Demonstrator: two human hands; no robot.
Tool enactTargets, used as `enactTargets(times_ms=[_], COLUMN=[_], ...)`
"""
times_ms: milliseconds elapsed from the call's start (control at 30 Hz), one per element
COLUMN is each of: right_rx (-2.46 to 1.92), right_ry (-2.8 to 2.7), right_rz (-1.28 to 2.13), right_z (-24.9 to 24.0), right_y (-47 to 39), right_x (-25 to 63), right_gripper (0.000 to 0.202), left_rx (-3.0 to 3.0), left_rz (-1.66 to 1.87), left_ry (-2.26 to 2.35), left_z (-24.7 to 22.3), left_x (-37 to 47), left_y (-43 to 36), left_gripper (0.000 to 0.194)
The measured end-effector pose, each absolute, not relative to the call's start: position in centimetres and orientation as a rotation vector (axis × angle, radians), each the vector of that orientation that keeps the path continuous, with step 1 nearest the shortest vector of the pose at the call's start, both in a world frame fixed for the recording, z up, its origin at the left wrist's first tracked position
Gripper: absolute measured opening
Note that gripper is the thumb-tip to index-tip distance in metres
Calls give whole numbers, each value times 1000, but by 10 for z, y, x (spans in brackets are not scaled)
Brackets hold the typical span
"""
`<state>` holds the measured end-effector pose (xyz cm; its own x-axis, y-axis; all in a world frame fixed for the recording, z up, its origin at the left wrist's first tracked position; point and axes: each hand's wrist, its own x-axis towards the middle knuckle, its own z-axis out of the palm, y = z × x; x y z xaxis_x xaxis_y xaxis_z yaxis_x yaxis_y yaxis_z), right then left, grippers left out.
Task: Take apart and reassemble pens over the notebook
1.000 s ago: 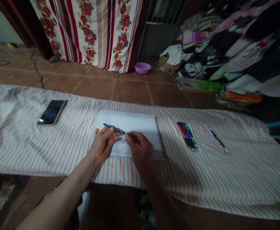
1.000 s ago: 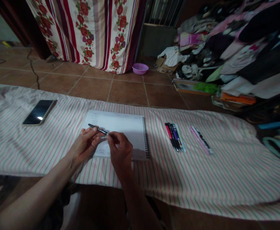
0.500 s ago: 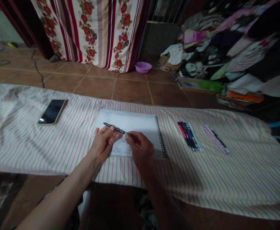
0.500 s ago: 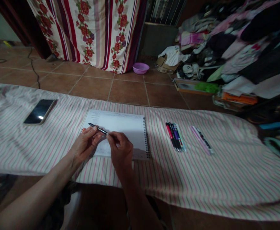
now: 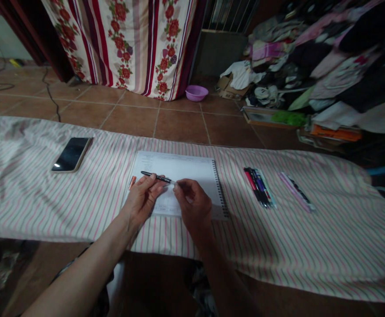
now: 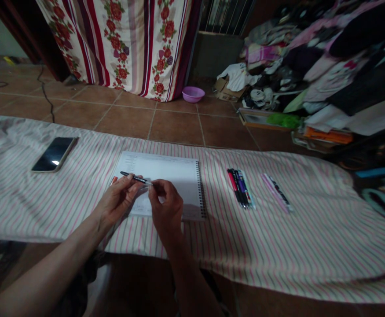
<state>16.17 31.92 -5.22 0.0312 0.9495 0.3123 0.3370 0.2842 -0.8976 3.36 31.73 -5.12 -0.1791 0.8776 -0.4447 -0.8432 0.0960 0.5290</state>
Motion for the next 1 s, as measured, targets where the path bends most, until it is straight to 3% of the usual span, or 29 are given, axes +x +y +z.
enactTargets(times_ms=[800,1000], right_rx=[-1234,-1238], right_ry=[-1622,-1584], right_rz=[627,757], right_z=[-55,-54], right_y=[321,321], right_x=[164,165], right_gripper=[7,10], left_rx=[103,74], left_rz=[1506,1570], left_ry=[866,842], left_z=[-50,-52], left_x=[37,36], left_y=[316,317], left_gripper=[20,15])
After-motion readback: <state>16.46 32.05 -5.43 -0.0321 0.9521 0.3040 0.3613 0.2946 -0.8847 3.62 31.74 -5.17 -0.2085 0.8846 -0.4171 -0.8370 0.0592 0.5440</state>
